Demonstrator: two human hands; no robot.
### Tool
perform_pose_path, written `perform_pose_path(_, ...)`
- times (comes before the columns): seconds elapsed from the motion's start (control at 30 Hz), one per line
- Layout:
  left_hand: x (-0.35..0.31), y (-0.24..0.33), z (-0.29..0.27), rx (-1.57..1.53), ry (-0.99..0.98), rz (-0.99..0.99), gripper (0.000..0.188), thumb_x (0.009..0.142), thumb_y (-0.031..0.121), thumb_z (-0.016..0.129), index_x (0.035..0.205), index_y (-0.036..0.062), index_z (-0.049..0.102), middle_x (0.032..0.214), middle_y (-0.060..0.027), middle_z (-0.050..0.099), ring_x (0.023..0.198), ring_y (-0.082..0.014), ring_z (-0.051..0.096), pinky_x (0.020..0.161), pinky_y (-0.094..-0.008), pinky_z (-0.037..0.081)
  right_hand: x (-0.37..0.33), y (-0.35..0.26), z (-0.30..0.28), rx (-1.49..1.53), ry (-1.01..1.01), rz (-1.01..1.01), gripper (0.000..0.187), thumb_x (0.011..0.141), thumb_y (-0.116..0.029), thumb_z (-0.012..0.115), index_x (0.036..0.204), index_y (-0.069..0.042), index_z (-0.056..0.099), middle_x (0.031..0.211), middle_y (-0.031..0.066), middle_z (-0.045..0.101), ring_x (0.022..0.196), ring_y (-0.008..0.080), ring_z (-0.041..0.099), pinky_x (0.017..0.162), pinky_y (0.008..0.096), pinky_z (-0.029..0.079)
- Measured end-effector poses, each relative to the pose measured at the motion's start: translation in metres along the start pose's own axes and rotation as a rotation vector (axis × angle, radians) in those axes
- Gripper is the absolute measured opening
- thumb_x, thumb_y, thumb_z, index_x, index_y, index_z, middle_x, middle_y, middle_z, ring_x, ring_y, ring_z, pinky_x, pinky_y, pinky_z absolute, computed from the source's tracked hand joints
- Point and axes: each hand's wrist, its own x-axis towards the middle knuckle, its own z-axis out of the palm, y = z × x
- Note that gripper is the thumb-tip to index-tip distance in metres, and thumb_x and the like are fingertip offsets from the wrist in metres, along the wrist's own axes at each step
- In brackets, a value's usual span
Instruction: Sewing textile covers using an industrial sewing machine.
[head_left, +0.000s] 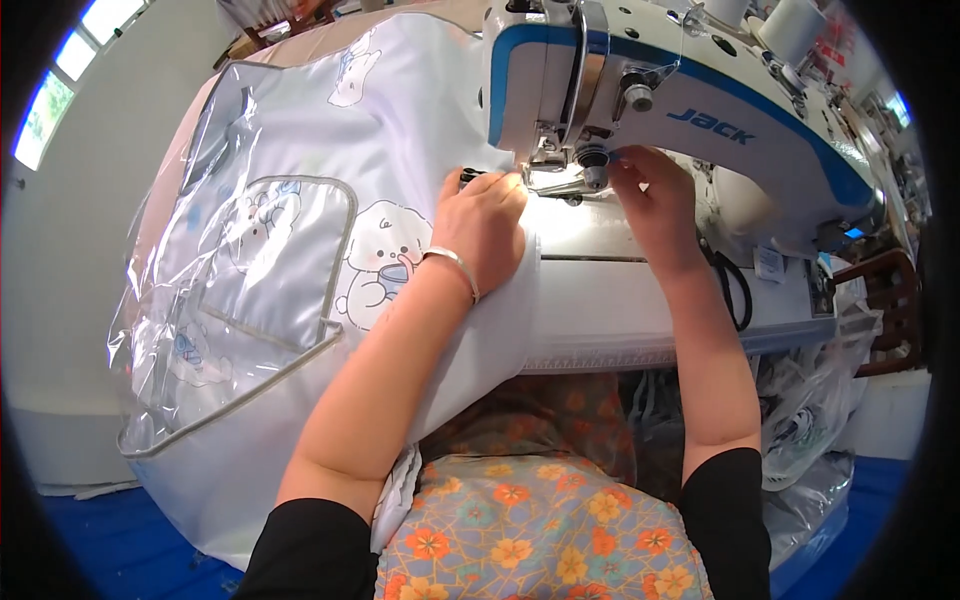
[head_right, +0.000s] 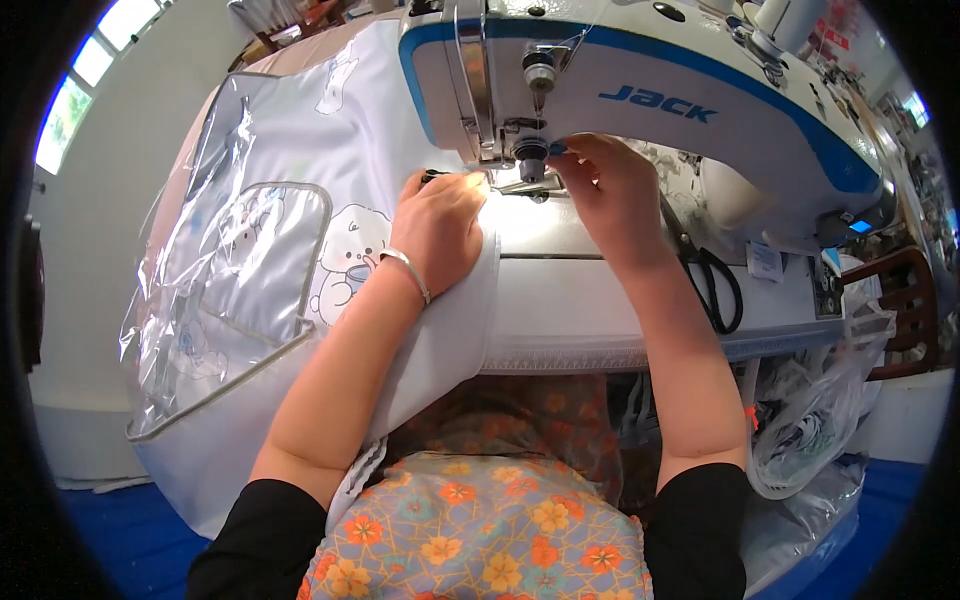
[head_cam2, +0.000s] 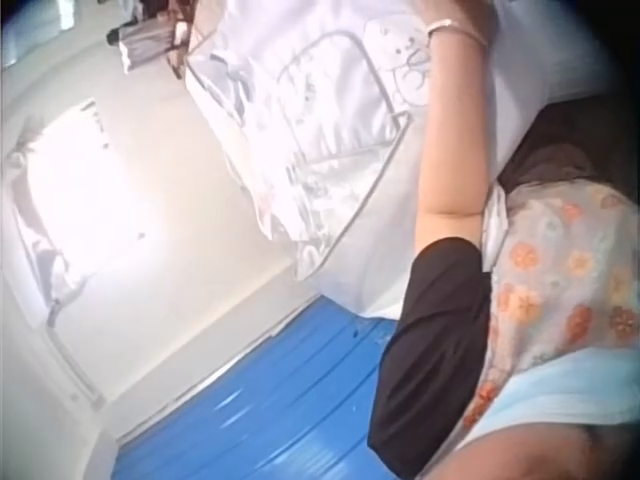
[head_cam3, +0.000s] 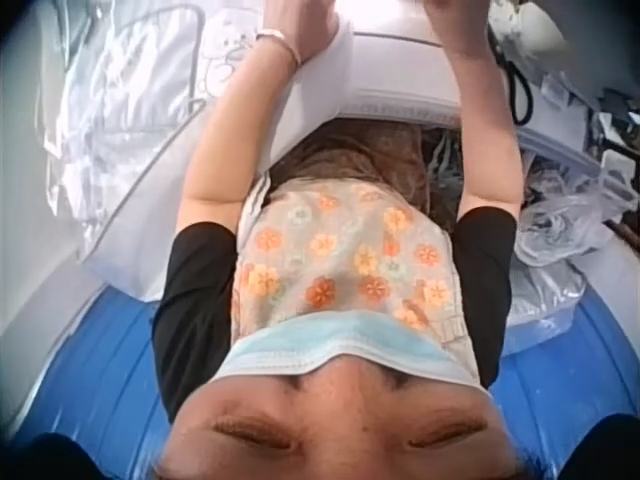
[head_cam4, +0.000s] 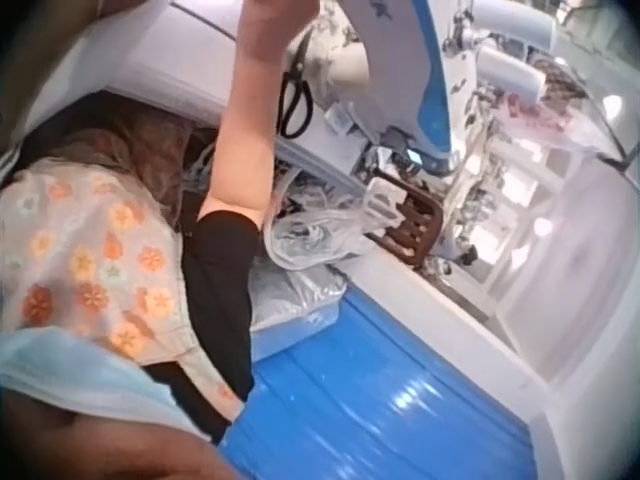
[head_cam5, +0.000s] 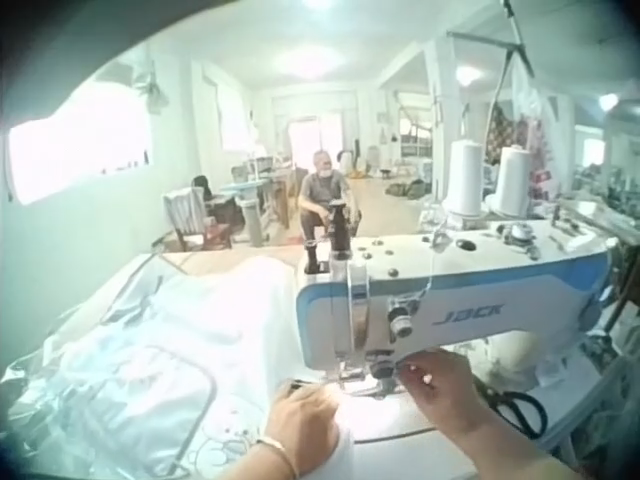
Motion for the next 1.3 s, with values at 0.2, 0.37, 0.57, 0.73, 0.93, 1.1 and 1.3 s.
perform_pose_path(0.2,-0.004,0.004,0.002,0.005,0.03,0.002,0.025,0.076,0.008,0.064,0.1,0.0056,0.068,0.121,-0.0089,0.068,0.121,-0.0239,0.059,0.11,-0.0588,0.036,-0.026,-0.008,0.001,-0.057,-0.111,0.144,0.012,0.089,-0.009,0.07,0.098,-0.001,0.07,0.086,0.0129,0.07,0.07,0.0225,0.067,0.066,0.0317,0.053)
perform_pose_path(0.37,0.002,-0.002,0.003,-0.077,0.045,-0.035,0.024,0.079,0.008,0.062,0.102,0.0053,0.068,0.121,-0.0097,0.069,0.12,-0.0254,0.06,0.11,-0.059,0.036,-0.105,-0.061,0.011,-0.013,-0.336,-0.094,0.035,0.081,-0.006,0.072,0.116,-0.009,0.068,0.126,0.0137,0.065,0.113,0.0331,0.063,0.093,0.0415,0.053)
perform_pose_path(0.57,-0.013,-0.01,-0.064,-0.496,-0.014,-0.143,0.02,0.089,0.011,0.06,0.104,0.0034,0.072,0.122,-0.0158,0.069,0.114,-0.0358,0.061,0.103,-0.0409,0.046,-0.169,-0.086,0.038,-0.271,-0.346,-0.259,0.05,0.085,-0.01,0.064,0.135,-0.017,0.061,0.148,0.0138,0.051,0.133,0.0373,0.049,0.111,0.0535,0.036)
perform_pose_path(0.73,-0.142,-0.048,-0.259,0.079,-0.26,-0.164,0.051,0.088,0.021,0.07,0.135,0.006,0.06,0.147,-0.0206,0.051,0.139,-0.0372,0.044,0.115,-0.0457,0.035,-0.179,-0.077,0.065,-0.368,-0.21,-0.251,0.052,0.086,-0.013,0.062,0.138,-0.018,0.059,0.149,0.0118,0.051,0.137,0.0332,0.046,0.114,0.0512,0.028)
perform_pose_path(0.93,-0.41,-0.091,-0.398,0.191,0.203,-1.159,0.076,0.095,0.032,0.063,0.156,0.0011,0.029,0.161,-0.0168,0.033,0.148,-0.0312,0.031,0.119,-0.0423,0.028,-0.177,-0.093,0.071,-0.287,-0.143,-0.276,0.051,0.085,-0.012,0.063,0.136,-0.015,0.061,0.149,0.0128,0.05,0.137,0.0336,0.046,0.114,0.0508,0.029)
perform_pose_path(1.1,-0.573,-0.023,-0.313,-1.063,0.286,-1.199,0.073,0.1,0.048,0.057,0.149,-0.0029,0.039,0.15,-0.0135,0.047,0.138,-0.0246,0.044,0.117,-0.038,0.031,-0.156,-0.098,0.072,-0.193,-0.139,-0.334,0.051,0.08,-0.008,0.066,0.131,-0.014,0.064,0.146,0.0129,0.053,0.132,0.0354,0.05,0.11,0.0513,0.037)
perform_pose_path(1.3,-0.535,0.025,-0.241,-1.073,0.243,-1.495,0.016,0.095,0.016,0.066,0.09,0.0011,0.068,0.083,0.0026,0.064,0.077,-0.0154,0.058,0.073,-0.0318,0.047,-0.115,-0.101,0.066,-0.157,-0.144,-0.497,0.046,0.079,0.003,0.058,0.124,-0.006,0.064,0.136,0.0172,0.061,0.123,0.0383,0.058,0.11,0.048,0.041)
